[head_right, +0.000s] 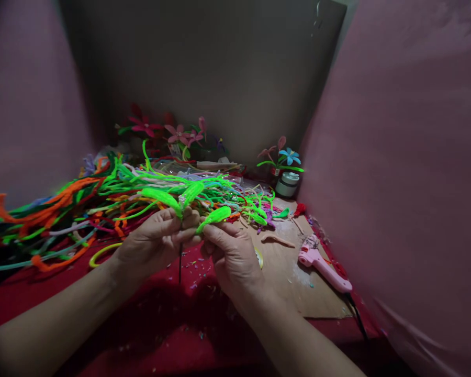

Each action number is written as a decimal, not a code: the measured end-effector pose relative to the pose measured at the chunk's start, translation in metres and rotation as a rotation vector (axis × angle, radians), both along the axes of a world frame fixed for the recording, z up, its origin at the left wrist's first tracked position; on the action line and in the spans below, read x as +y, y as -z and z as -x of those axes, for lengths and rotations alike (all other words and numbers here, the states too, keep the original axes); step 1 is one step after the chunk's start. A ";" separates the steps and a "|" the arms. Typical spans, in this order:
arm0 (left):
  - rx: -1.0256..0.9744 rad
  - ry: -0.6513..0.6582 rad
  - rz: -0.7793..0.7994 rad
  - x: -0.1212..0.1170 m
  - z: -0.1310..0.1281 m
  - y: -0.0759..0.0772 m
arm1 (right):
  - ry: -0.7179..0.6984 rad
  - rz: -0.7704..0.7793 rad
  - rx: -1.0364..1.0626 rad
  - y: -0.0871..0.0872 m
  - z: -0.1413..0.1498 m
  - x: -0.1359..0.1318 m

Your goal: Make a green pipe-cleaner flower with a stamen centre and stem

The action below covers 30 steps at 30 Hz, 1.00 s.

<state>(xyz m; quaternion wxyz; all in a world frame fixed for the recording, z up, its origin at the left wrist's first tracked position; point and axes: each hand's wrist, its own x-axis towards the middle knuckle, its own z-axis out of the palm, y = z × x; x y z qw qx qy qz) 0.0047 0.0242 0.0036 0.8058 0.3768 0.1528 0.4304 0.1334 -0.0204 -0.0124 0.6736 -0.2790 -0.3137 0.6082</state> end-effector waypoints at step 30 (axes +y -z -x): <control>0.128 -0.157 -0.160 0.003 -0.004 0.001 | 0.247 -0.062 -0.334 -0.030 0.011 -0.006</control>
